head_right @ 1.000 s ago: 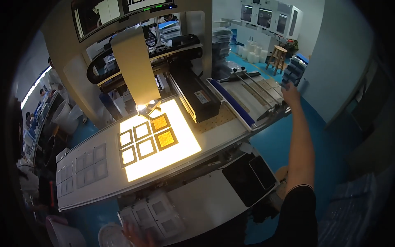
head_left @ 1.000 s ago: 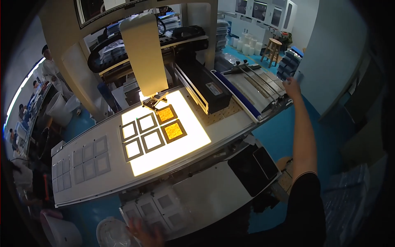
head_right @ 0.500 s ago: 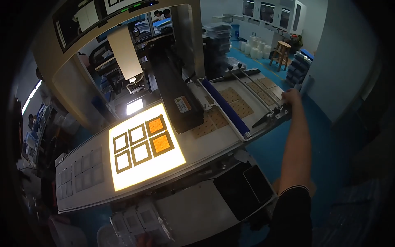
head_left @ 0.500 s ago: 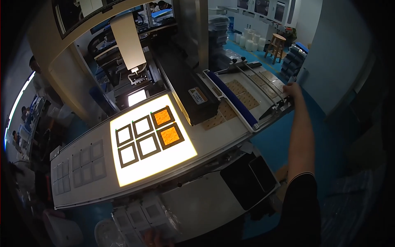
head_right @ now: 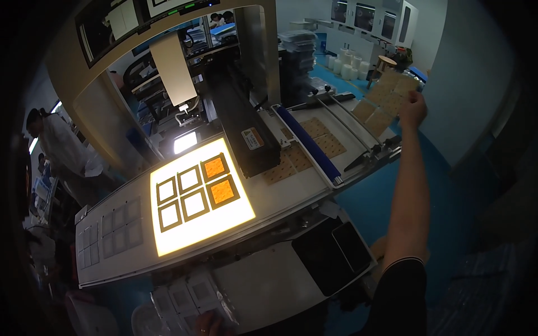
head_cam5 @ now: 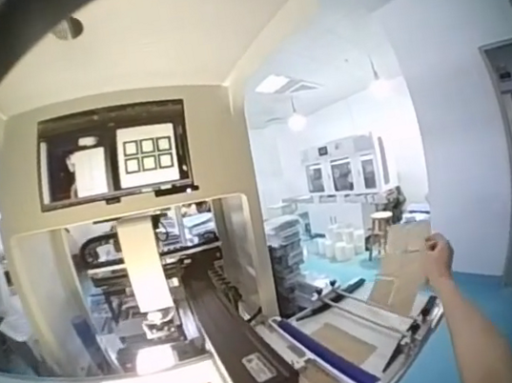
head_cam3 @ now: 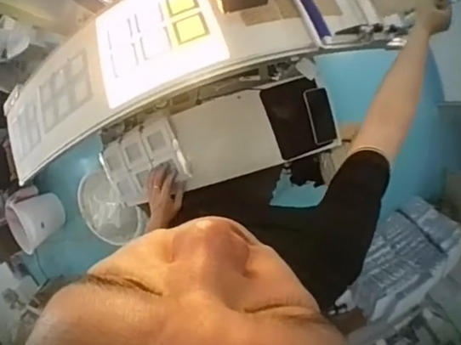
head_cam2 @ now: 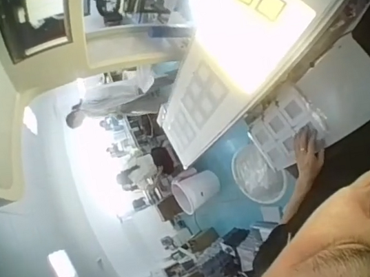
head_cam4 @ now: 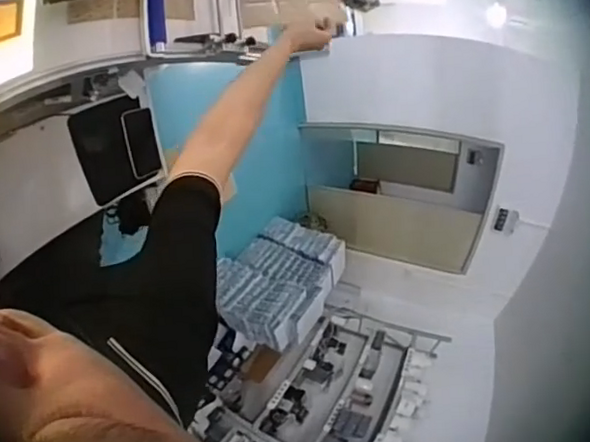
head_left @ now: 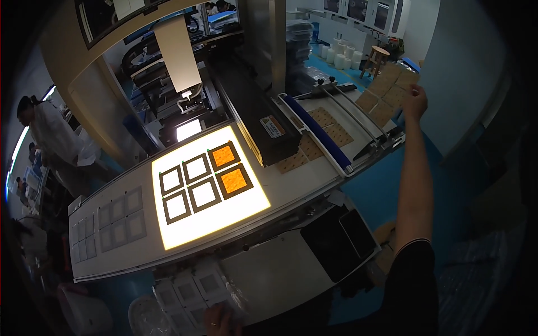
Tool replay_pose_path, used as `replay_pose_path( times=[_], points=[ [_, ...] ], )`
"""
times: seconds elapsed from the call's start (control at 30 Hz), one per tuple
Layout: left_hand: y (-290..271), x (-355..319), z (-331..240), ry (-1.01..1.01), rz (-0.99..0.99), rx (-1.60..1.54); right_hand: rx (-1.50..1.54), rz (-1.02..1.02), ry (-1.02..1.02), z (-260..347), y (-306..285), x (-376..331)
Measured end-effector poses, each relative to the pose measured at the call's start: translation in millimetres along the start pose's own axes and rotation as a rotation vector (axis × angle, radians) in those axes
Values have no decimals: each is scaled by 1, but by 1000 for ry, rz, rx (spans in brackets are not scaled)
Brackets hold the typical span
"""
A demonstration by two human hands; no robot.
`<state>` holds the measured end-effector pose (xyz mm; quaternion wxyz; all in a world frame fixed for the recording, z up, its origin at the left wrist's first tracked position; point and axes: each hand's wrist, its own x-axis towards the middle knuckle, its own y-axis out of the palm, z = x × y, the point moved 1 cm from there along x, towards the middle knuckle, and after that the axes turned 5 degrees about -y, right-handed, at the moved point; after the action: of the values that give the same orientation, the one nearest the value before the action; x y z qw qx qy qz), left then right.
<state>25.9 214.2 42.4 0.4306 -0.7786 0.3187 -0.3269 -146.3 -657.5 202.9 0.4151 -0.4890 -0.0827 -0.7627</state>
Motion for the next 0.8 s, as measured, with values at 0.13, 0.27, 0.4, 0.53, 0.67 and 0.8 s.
replay_pose_path(
  times=[0.13, 0.27, 0.4, 0.53, 0.67, 0.8],
  points=[
    [-8, 0, 10, 1, -13, -35, -107, -221, -288, 49, -86, 25],
    [-17, 14, 21, 91, 145, -16, -166, -254, -447, 54, -186, 44],
    [-22, 39, 10, 146, 197, -47, -383, -74, -560, 55, -275, 7],
    [-7, 39, 11, 191, 185, -54, -490, 206, -585, 52, -356, -77],
    [-3, 33, 18, 190, 151, -42, -269, 379, -137, 69, -408, -148],
    [-1, 34, 17, 191, 174, -33, -65, 206, 387, 30, -446, -196]
  ],
)
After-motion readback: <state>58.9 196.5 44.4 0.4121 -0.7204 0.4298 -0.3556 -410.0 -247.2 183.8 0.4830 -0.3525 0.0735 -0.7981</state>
